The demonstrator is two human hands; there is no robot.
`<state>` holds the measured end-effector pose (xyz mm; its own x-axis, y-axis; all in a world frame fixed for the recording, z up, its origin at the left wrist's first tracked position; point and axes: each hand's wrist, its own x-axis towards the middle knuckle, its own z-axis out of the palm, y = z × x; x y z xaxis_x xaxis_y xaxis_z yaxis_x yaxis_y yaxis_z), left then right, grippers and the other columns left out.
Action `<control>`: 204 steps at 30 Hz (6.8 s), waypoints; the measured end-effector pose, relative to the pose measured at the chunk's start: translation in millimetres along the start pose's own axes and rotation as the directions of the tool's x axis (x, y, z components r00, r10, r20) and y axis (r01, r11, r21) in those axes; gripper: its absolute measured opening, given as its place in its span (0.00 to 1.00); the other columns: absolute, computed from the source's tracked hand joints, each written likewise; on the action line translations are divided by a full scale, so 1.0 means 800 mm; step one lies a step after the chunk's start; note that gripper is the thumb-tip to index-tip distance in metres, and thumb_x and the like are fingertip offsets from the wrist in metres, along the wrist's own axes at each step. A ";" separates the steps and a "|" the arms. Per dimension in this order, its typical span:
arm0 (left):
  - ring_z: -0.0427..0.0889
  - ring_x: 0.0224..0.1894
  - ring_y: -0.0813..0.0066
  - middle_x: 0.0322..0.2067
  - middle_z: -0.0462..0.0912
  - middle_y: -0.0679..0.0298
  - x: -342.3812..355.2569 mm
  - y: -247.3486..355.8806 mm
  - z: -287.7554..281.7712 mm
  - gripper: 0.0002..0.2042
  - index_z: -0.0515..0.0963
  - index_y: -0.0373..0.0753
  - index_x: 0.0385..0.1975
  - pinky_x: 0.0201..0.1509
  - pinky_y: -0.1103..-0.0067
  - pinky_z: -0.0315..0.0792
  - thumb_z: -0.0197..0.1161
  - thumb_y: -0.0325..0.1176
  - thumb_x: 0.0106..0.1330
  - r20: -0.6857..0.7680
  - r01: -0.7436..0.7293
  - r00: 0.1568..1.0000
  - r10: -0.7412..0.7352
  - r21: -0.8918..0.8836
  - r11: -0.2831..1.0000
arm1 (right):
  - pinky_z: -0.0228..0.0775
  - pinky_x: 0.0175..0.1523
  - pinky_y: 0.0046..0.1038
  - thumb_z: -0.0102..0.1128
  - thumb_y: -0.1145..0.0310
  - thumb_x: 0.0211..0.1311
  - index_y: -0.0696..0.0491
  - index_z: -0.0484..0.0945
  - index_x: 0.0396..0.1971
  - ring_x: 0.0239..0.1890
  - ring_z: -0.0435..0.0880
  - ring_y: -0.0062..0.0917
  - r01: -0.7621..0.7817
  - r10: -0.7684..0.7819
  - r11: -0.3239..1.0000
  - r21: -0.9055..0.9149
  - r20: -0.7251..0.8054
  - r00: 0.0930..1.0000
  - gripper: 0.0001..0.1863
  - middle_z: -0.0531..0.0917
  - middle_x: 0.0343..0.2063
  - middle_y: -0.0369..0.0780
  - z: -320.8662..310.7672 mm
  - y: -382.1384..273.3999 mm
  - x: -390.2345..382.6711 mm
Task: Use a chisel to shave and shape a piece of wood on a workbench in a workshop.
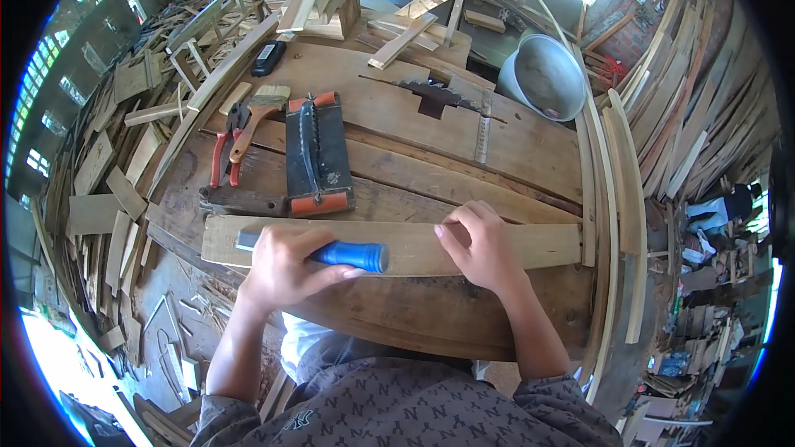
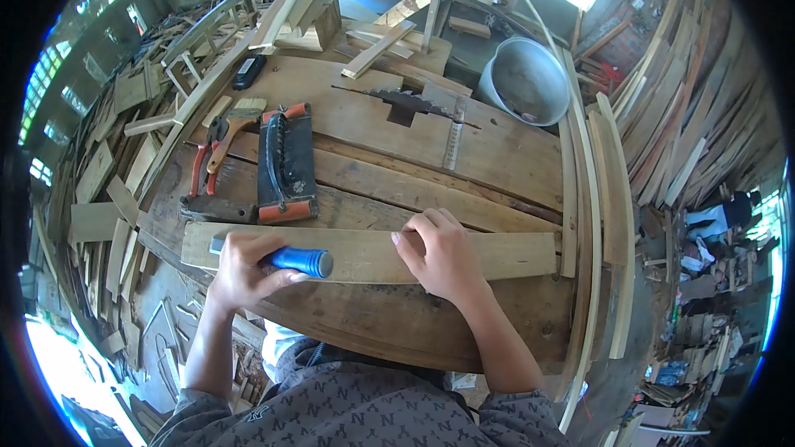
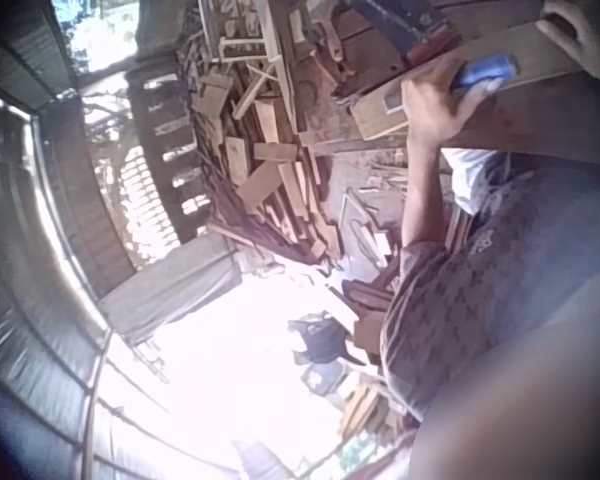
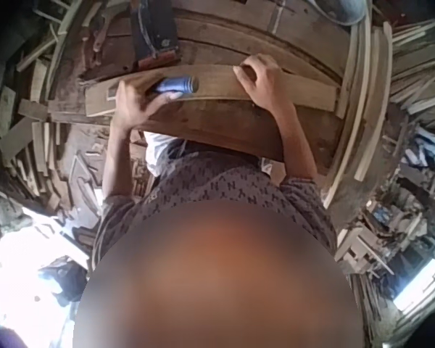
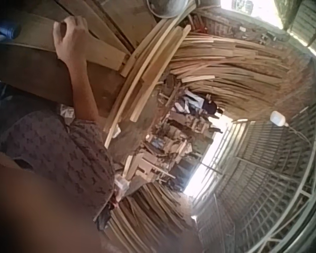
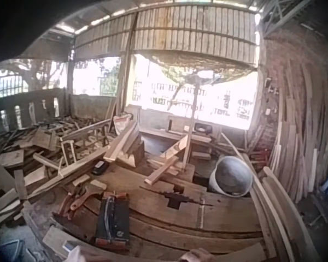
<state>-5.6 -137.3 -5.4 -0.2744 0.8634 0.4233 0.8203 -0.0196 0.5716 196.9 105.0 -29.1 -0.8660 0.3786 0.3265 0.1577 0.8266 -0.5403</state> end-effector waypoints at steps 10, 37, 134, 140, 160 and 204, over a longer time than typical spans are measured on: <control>0.81 0.18 0.64 0.17 0.78 0.65 -0.006 0.000 0.006 0.23 0.83 0.40 0.28 0.22 0.71 0.73 0.75 0.57 0.60 0.037 -0.034 0.999 0.031 0.074 0.997 | 0.74 0.41 0.38 0.69 0.66 0.64 0.58 0.81 0.29 0.35 0.82 0.41 0.019 -0.018 0.999 0.028 -0.025 1.000 0.11 0.83 0.29 0.44 0.005 -0.005 0.002; 0.82 0.18 0.73 0.16 0.79 0.64 -0.026 -0.032 -0.027 0.27 0.83 0.36 0.25 0.24 0.74 0.74 0.72 0.60 0.63 -0.054 0.107 0.993 -0.103 0.066 0.992 | 0.76 0.45 0.40 0.68 0.62 0.67 0.57 0.81 0.32 0.39 0.83 0.41 -0.011 0.010 0.999 0.036 0.019 1.000 0.13 0.82 0.31 0.44 0.002 -0.001 -0.002; 0.81 0.18 0.72 0.17 0.81 0.64 -0.017 -0.036 -0.036 0.20 0.86 0.38 0.29 0.24 0.74 0.72 0.79 0.51 0.58 0.157 0.071 0.985 -0.074 0.025 0.997 | 0.76 0.43 0.39 0.69 0.63 0.66 0.57 0.81 0.32 0.37 0.83 0.40 0.005 -0.005 0.999 0.051 0.010 1.000 0.12 0.83 0.31 0.44 0.002 0.000 -0.002; 0.80 0.19 0.71 0.17 0.80 0.65 -0.027 -0.044 -0.039 0.27 0.86 0.36 0.29 0.24 0.75 0.72 0.78 0.59 0.56 0.088 0.020 0.996 -0.019 -0.012 1.000 | 0.75 0.43 0.39 0.70 0.65 0.65 0.57 0.81 0.33 0.37 0.82 0.41 0.015 -0.015 0.999 0.049 -0.002 1.000 0.11 0.83 0.31 0.45 0.004 0.000 -0.002; 0.82 0.19 0.72 0.18 0.83 0.67 -0.027 -0.030 -0.026 0.26 0.86 0.36 0.27 0.25 0.74 0.75 0.77 0.59 0.57 0.135 -0.001 0.991 0.001 -0.001 1.000 | 0.75 0.43 0.39 0.69 0.65 0.65 0.57 0.81 0.33 0.37 0.83 0.42 0.011 -0.011 0.999 0.031 0.003 1.000 0.11 0.83 0.31 0.45 0.002 -0.003 -0.001; 0.76 0.18 0.77 0.16 0.78 0.64 -0.016 -0.088 -0.067 0.30 0.84 0.32 0.26 0.24 0.76 0.68 0.75 0.62 0.59 -0.011 0.169 0.986 -0.169 0.042 0.985 | 0.78 0.48 0.41 0.68 0.60 0.67 0.56 0.82 0.37 0.43 0.85 0.42 -0.004 0.003 1.000 0.025 0.040 0.999 0.14 0.85 0.36 0.46 0.004 -0.006 -0.007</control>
<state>-87.0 -173.5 -13.6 -0.4144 0.8486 0.3288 0.7824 0.1476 0.6050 199.4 97.7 -31.2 -0.8839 0.3642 0.2933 0.1493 0.8142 -0.5610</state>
